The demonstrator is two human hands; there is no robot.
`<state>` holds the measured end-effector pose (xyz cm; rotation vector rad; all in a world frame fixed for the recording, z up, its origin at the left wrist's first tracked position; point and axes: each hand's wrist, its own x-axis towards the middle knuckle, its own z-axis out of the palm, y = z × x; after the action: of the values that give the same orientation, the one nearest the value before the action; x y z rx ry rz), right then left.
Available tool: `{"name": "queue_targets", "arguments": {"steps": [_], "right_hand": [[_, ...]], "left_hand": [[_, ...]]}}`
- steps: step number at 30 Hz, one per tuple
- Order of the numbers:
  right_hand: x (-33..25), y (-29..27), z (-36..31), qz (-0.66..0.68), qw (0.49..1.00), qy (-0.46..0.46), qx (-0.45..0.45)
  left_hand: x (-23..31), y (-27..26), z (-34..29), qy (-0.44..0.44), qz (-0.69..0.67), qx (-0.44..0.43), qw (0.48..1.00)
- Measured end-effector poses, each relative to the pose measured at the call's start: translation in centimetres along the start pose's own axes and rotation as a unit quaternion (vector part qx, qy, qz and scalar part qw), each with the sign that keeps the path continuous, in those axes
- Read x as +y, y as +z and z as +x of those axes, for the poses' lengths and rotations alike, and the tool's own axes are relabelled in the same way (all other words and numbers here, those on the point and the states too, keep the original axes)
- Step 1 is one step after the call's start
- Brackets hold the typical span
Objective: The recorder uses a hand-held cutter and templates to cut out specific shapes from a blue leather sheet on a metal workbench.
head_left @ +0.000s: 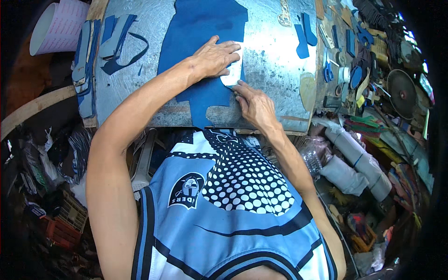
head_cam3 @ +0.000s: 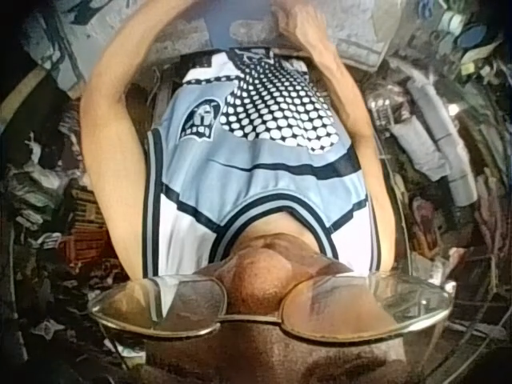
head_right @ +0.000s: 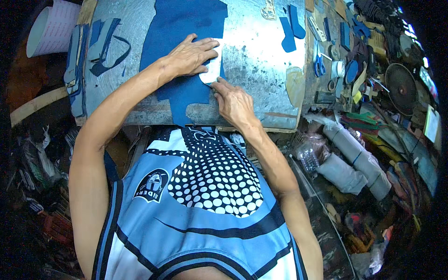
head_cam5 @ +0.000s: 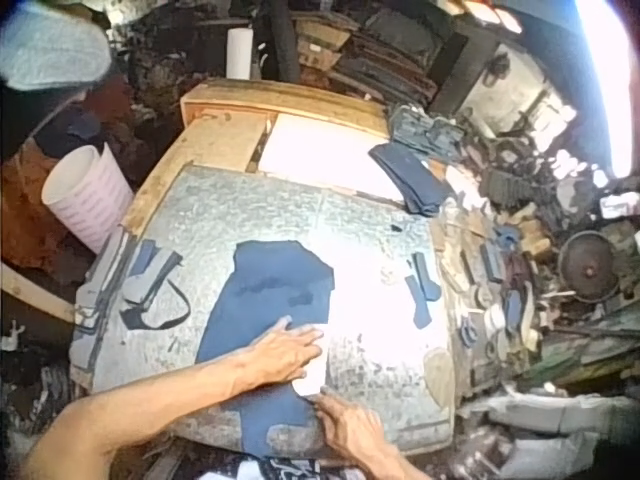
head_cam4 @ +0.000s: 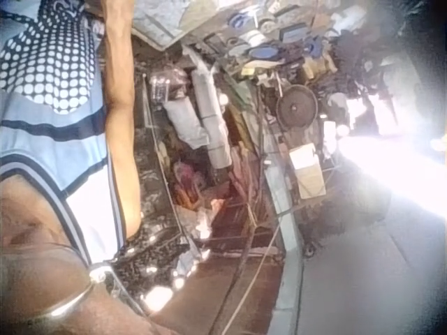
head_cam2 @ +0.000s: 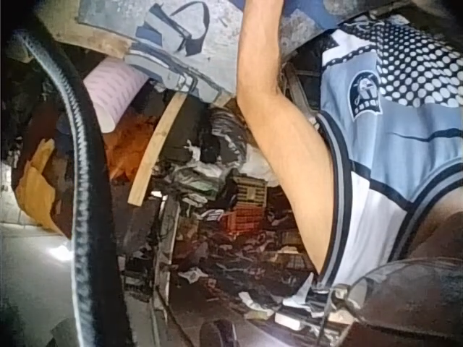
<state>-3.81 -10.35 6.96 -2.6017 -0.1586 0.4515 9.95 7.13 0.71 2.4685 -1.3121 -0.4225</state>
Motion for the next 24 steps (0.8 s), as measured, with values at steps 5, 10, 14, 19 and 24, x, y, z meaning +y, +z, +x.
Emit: {"name": "queue_targets", "arguments": {"steps": [5,10,14,19,24], "right_hand": [[1.1,-1.6,1.5,-0.035,0.997,-0.062,-0.039],[1.4,-3.3,2.3,-0.038,0.991,-0.092,-0.09],[2.5,-3.0,2.7,-0.041,0.988,-0.111,-0.095],[3.3,-3.5,3.6,-0.081,0.979,-0.158,-0.1],[4.6,-4.1,3.9,-0.083,0.975,-0.183,-0.091]], "left_hand": [[0.9,-0.2,-0.1,-0.03,0.003,-0.007,1.0],[2.2,-0.1,0.1,-0.059,0.0,0.001,0.998],[3.0,0.2,0.4,-0.075,0.011,0.003,0.997],[3.2,-0.3,0.3,-0.086,0.005,-0.009,0.996],[3.5,-0.4,0.1,-0.091,-0.005,-0.007,0.996]]}}
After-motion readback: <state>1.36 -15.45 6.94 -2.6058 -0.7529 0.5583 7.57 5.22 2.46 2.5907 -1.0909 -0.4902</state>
